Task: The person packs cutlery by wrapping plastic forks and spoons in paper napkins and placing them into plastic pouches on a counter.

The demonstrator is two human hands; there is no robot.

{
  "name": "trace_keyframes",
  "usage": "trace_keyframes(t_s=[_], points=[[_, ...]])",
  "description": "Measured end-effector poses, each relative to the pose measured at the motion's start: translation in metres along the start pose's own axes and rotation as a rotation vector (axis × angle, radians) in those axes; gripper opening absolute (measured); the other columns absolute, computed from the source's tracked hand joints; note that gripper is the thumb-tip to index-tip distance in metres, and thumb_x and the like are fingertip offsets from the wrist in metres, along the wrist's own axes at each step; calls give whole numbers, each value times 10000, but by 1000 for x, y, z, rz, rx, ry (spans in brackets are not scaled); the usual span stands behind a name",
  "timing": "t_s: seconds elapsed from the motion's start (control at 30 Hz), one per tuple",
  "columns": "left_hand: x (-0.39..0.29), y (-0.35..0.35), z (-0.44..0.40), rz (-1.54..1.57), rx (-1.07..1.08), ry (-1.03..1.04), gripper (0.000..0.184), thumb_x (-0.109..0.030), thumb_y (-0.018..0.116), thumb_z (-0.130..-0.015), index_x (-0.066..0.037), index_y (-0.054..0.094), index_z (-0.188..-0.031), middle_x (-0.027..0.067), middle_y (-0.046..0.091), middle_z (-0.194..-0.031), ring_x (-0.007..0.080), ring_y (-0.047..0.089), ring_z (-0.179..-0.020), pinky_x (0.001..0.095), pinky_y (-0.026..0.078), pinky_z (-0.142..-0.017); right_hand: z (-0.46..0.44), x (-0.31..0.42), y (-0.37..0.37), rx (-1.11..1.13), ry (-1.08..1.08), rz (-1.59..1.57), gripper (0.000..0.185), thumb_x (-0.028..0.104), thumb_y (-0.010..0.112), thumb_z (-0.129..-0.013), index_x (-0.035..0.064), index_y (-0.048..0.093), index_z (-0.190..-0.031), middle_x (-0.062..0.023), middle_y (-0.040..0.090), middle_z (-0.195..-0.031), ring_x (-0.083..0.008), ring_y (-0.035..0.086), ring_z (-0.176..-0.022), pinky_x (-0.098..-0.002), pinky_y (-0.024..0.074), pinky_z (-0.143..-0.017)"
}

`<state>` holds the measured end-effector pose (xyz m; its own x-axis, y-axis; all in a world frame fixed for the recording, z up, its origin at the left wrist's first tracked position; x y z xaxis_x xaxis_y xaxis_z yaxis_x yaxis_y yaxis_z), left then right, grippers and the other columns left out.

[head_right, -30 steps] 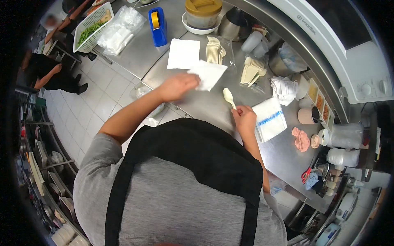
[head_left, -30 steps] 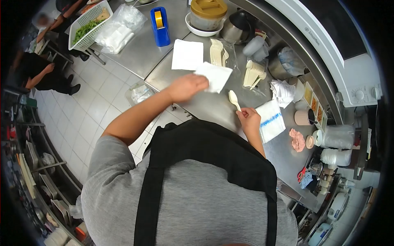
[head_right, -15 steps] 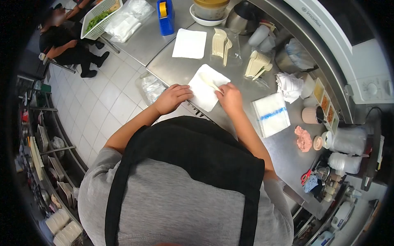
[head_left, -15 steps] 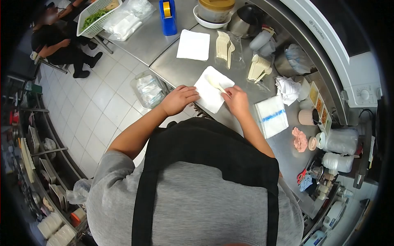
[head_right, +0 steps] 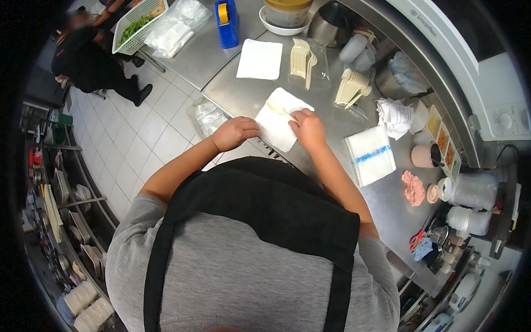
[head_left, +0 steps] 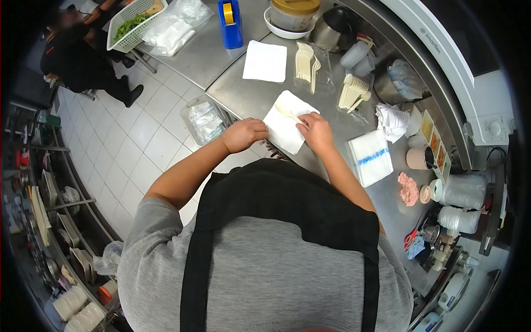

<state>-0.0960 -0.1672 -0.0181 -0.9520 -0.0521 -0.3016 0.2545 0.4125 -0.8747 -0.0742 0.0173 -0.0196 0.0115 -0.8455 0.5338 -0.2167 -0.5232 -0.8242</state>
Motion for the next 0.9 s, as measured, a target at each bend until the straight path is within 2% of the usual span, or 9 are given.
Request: trace_keyframes(t_s=[0.17, 0.27, 0.47, 0.53, 0.57, 0.63, 0.77, 0.9], points=[[-1, -4, -2, 25, 14, 17, 213, -41, 577, -731, -65, 652, -928, 57, 630, -957, 241, 604, -949, 355, 483, -836, -1, 0, 2, -10, -28, 35, 206, 193, 722, -751, 93, 685, -928, -89, 632, -857, -283, 623, -843, -391, 505, -725], [1, -3, -4, 49, 33, 21, 205, -43, 577, -731, -69, 653, -919, 56, 631, -960, 247, 602, -932, 359, 483, -830, -3, 6, -6, 26, 37, -67, 191, 187, 711, -771, 80, 681, -926, -106, 639, -850, -276, 632, -795, -383, 507, -703], [13, -3, -19, 145, 94, 32, 176, -33, 586, -722, -68, 619, -891, 61, 616, -919, 271, 588, -867, 373, 480, -779, -10, -20, 0, 43, 56, -277, 272, 272, 690, -820, 43, 654, -961, -121, 650, -810, -253, 635, -679, -331, 500, -638], [10, -4, -27, 111, 95, 72, 182, -20, 590, -731, -67, 586, -907, 77, 598, -894, 283, 580, -850, 381, 477, -758, -12, -17, -1, 136, 138, -241, 339, 326, 690, -818, 36, 632, -984, -132, 647, -828, -249, 635, -697, -333, 496, -646], [11, -6, -31, 133, 70, 50, 188, -16, 586, -742, -69, 569, -921, 88, 588, -892, 293, 577, -849, 388, 474, -753, -11, -17, -2, 182, 179, -222, 373, 353, 690, -817, 33, 621, -995, -138, 646, -837, -247, 635, -706, -333, 494, -650], [10, -17, -41, 178, 21, 6, 201, -7, 577, -765, -73, 534, -950, 109, 569, -888, 312, 569, -847, 401, 466, -744, -8, -10, -6, 187, 114, -278, 419, 389, 698, -800, 35, 605, -1005, -158, 642, -864, -254, 631, -731, -343, 491, -669], [36, -39, -76, 259, -41, -221, 218, 21, 554, -785, -68, 509, -979, 133, 557, -928, 347, 569, -890, 412, 457, -755, -2, -6, -11, 282, 101, -328, 493, 451, 709, -767, 44, 594, -1021, -181, 635, -909, -284, 624, -779, -369, 485, -712], [62, -29, -106, 289, -92, -198, 208, 49, 555, -788, -52, 510, -964, 121, 569, -944, 311, 585, -914, 388, 466, -766, -6, 0, -27, 163, 126, -153, 424, 388, 669, -807, 25, 612, -1020, -196, 628, -897, -347, 614, -793, -405, 479, -719]])
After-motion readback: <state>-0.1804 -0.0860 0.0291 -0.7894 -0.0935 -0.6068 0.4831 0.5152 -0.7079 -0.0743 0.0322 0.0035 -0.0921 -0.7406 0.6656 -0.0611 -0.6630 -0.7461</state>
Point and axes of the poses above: each hand's wrist, its own z-axis away from the middle knuckle, its own y-axis out of the palm, x = y × z, the point moved 8 cm from there along -z, towards the middle knuckle
